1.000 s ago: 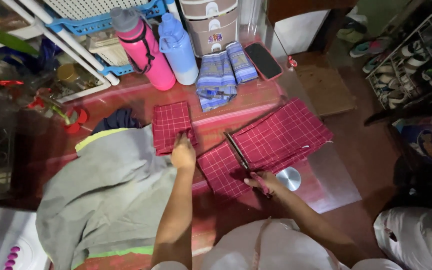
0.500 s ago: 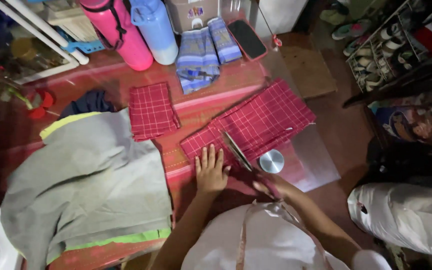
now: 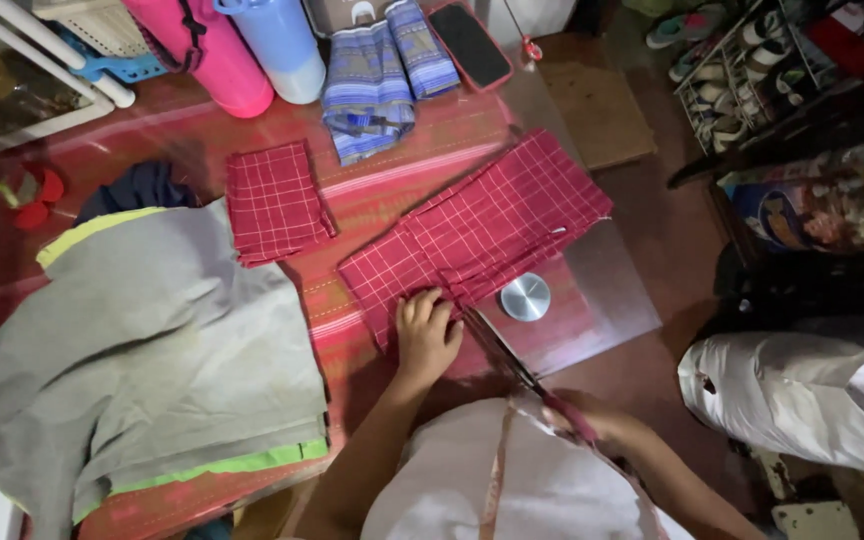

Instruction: The person cuts a red checkered fabric into smaller pieces using scissors. They fold the fabric multiple times and cut along the edges to create uniform squares, which are then stacked on the table.

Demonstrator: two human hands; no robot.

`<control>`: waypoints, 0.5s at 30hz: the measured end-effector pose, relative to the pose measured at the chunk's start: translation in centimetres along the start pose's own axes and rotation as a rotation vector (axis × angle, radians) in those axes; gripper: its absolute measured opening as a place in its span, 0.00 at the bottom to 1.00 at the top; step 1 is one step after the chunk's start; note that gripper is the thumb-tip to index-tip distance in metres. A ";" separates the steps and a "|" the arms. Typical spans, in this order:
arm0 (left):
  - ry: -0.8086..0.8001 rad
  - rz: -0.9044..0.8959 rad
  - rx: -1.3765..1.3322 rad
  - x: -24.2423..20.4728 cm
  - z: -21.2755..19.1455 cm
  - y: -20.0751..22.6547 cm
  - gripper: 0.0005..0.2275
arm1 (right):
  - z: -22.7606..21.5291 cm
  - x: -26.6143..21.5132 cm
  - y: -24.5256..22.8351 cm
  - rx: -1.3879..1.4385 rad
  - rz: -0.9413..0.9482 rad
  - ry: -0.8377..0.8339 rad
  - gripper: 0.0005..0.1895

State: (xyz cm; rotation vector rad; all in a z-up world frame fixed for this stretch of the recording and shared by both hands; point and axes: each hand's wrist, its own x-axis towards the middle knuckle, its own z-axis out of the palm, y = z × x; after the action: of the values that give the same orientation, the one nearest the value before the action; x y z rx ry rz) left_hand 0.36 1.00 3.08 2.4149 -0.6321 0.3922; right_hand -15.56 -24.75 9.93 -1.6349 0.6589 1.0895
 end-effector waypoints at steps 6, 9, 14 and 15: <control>-0.021 -0.044 0.022 -1.0 1.3 -0.6 0.17 | 2.3 -0.3 -7.4 -0.238 -0.274 0.063 0.48; 0.006 -0.036 0.039 -1.1 1.5 -0.4 0.13 | 3.4 -0.6 -7.5 -0.163 -0.243 0.093 0.45; 0.101 0.042 0.131 -1.6 2.9 -1.2 0.10 | 4.2 -2.1 -8.9 -0.131 -0.276 0.093 0.46; 0.113 0.057 0.142 -1.6 2.8 -1.2 0.09 | 4.6 -3.1 -10.0 -0.088 -0.292 0.099 0.45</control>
State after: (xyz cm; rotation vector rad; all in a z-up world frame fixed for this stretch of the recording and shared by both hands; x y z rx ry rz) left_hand 0.00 0.67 -0.27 2.4915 -0.6431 0.6116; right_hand -10.16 -17.41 16.82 -1.8049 0.4224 0.8397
